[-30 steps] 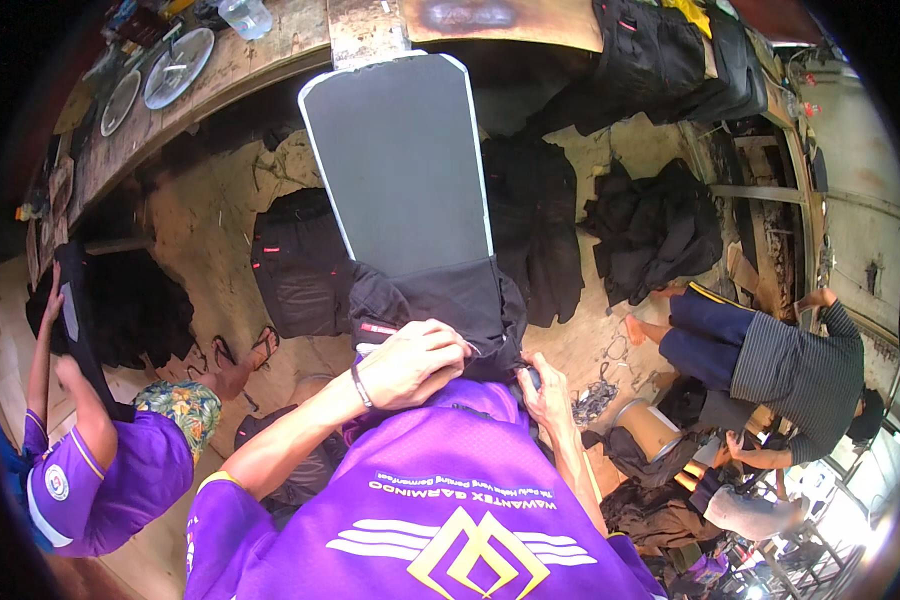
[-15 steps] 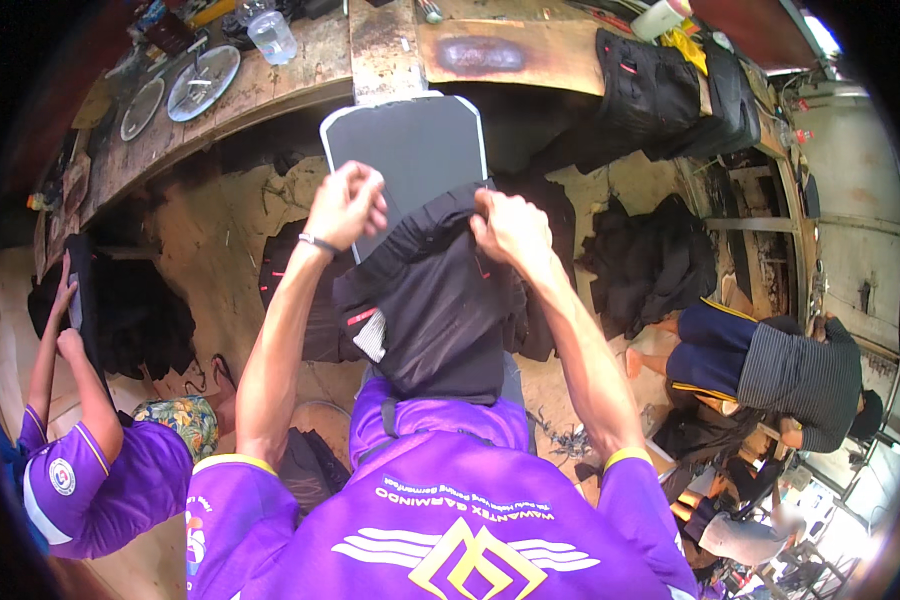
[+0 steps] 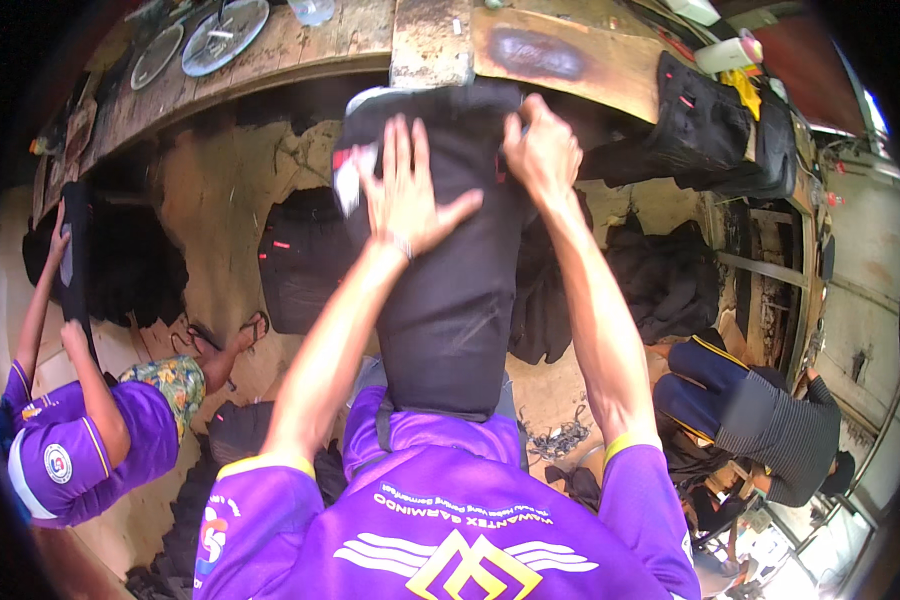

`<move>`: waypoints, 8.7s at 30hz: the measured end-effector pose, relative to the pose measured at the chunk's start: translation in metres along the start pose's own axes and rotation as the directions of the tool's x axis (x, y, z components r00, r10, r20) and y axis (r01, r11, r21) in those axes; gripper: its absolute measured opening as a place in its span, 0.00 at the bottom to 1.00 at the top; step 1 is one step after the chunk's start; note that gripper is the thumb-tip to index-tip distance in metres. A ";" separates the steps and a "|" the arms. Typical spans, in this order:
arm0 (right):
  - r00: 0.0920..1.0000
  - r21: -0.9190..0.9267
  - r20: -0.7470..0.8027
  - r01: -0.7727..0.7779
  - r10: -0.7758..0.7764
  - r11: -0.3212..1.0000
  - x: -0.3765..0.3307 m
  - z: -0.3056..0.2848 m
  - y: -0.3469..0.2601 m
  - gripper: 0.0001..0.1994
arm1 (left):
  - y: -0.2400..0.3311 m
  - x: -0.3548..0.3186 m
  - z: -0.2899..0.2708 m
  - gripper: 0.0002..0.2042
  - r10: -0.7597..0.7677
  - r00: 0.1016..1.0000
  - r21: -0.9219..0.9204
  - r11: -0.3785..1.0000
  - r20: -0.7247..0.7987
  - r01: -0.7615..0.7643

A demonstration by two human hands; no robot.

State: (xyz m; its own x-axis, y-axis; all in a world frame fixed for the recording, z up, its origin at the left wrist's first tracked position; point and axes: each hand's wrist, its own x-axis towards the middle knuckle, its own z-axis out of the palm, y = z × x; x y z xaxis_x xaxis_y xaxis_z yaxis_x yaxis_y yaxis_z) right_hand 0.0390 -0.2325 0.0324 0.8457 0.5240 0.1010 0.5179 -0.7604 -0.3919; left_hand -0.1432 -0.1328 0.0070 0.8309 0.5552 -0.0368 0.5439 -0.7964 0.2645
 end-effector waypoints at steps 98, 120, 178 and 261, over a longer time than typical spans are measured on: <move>0.757 0.570 0.640 -0.584 0.133 0.579 -0.323 -0.036 0.087 0.43 | -0.069 -0.291 0.048 0.19 -0.084 0.913 -0.916 -0.069 0.399 0.394; 0.555 0.472 -0.091 -0.707 0.827 0.526 -0.513 -0.086 0.279 0.27 | 0.203 -0.251 0.101 0.22 0.489 0.865 -0.792 0.569 0.109 -0.222; 0.794 0.355 0.549 0.064 -0.263 0.933 -0.505 -0.058 0.060 0.33 | -0.027 -0.427 0.058 0.19 0.365 0.927 -0.333 0.888 0.087 -0.318; 0.778 0.206 0.627 -0.139 -0.022 0.969 -0.092 -0.018 0.080 0.28 | -0.061 -0.028 0.024 0.61 -0.542 0.791 -0.561 0.575 0.284 0.596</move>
State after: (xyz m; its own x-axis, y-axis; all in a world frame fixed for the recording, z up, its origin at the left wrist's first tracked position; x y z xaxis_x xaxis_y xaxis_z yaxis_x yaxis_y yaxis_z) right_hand 0.0047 -0.3487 0.0081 0.5665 0.6650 -0.4867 0.3579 -0.7305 -0.5816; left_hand -0.1965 -0.1059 -0.0314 0.3955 0.8027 -0.4463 0.7419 0.0073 0.6705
